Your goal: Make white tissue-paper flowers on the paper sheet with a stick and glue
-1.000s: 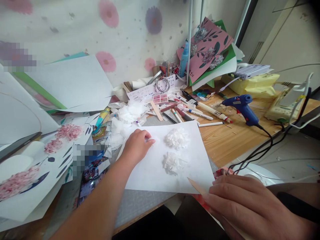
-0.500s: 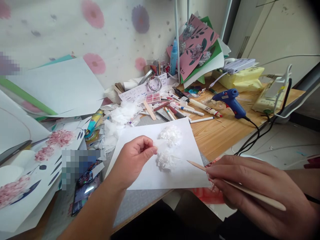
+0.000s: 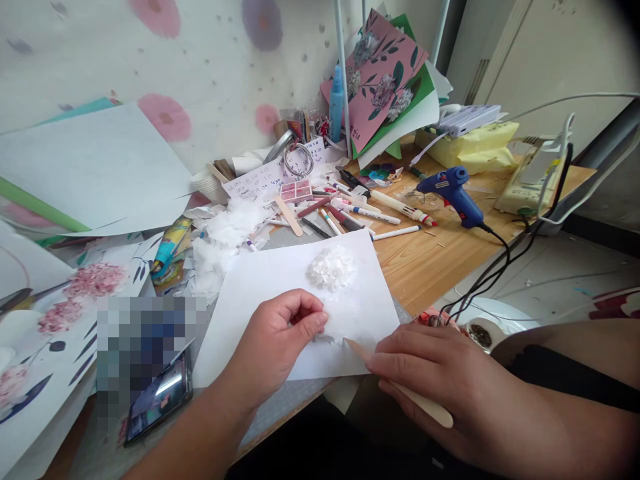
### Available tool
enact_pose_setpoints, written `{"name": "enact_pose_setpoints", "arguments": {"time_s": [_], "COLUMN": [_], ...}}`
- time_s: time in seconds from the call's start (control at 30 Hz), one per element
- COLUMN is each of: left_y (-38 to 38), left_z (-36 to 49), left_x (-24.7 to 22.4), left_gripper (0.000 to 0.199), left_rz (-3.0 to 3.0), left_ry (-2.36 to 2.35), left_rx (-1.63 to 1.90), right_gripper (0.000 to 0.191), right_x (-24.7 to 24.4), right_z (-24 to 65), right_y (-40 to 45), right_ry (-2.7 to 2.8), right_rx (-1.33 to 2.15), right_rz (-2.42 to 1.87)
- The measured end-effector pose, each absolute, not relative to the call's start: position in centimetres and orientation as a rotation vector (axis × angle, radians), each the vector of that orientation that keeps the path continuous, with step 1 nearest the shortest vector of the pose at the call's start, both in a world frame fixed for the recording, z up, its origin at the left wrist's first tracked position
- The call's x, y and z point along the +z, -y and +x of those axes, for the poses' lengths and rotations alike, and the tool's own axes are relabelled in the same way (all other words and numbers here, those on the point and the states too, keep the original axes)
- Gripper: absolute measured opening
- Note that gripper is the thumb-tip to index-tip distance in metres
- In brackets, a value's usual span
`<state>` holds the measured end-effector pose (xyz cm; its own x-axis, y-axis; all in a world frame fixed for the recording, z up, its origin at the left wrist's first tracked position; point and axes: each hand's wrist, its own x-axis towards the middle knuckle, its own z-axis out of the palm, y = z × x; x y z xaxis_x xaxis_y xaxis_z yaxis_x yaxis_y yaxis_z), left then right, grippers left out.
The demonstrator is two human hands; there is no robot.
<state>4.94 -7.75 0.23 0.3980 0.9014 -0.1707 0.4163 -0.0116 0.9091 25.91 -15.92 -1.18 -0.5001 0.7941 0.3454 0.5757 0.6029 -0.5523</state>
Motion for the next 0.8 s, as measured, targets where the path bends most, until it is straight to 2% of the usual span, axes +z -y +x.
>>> {"name": "enact_pose_setpoints", "arguments": {"time_s": [0.3,0.6,0.8], "left_y": [8.3,8.9,8.7], "left_z": [5.9,6.1,5.9], "left_x": [-0.2,-1.0,-1.5], "left_gripper": [0.01,0.009,0.01], "left_rz": [1.672,1.911,2.113], "left_ry": [-1.213,-1.289,-1.345], "left_rx": [0.552,0.431,0.379], "right_gripper": [0.022,0.013,0.013], "right_x": [-1.5,-1.8,-1.2], "right_z": [25.5,25.5,26.2], "right_y": [16.0,16.1,16.6], "right_ry": [2.35,2.44,2.128], "right_rx": [0.548,0.399,0.197], "right_rz": [-1.057,-0.939,-0.894]}}
